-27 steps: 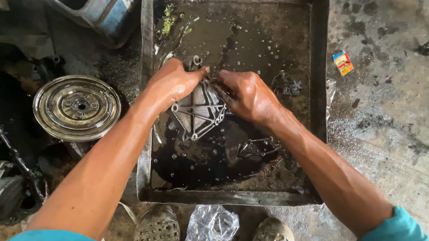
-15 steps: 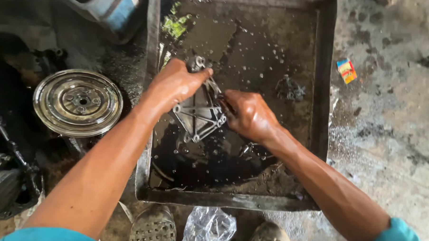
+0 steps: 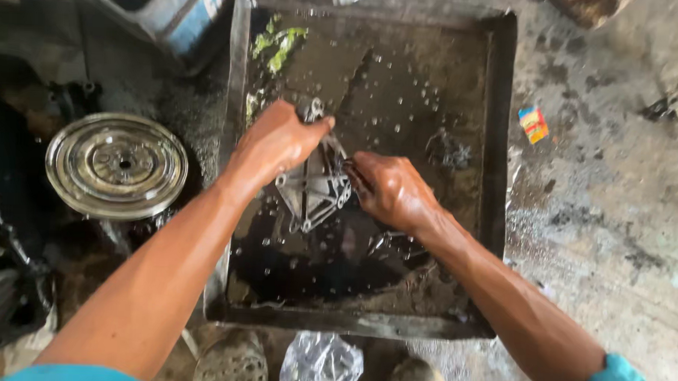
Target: The person scrubs a metal component with a wire brush in a tray filled with dark liquid. The person holds the part with one hand and scrubs it with the other, repeatedly dipping it into the liquid to clean off grime.
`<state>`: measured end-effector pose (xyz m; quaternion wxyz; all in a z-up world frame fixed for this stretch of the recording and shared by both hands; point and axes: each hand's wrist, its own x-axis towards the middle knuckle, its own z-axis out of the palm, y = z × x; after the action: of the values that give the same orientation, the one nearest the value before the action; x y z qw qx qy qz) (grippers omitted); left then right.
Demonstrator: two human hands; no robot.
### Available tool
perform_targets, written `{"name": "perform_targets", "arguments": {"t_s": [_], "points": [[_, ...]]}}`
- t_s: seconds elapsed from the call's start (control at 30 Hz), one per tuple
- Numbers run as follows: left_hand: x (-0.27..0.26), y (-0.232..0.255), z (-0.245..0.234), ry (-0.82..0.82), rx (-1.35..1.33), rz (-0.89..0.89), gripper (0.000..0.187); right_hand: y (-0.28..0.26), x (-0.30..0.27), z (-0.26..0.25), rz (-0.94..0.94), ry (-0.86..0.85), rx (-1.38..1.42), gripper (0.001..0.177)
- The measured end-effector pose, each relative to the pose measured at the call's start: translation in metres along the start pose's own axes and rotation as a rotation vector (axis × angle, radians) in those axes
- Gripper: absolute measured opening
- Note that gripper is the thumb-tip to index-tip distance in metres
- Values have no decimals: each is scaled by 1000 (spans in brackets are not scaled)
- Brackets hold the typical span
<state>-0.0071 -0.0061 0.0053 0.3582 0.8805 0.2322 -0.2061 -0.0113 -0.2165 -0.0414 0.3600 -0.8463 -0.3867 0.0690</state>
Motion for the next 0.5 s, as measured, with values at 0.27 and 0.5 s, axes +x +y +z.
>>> {"name": "perform_targets", "arguments": {"t_s": [0.27,0.5], "points": [[1,-18,-1,15,-35,148,51,25,4,-3,109,34,277,13],[-25,-26,4,-13,72,-110,73,38,-31,52,995,303,1137,18]]}}
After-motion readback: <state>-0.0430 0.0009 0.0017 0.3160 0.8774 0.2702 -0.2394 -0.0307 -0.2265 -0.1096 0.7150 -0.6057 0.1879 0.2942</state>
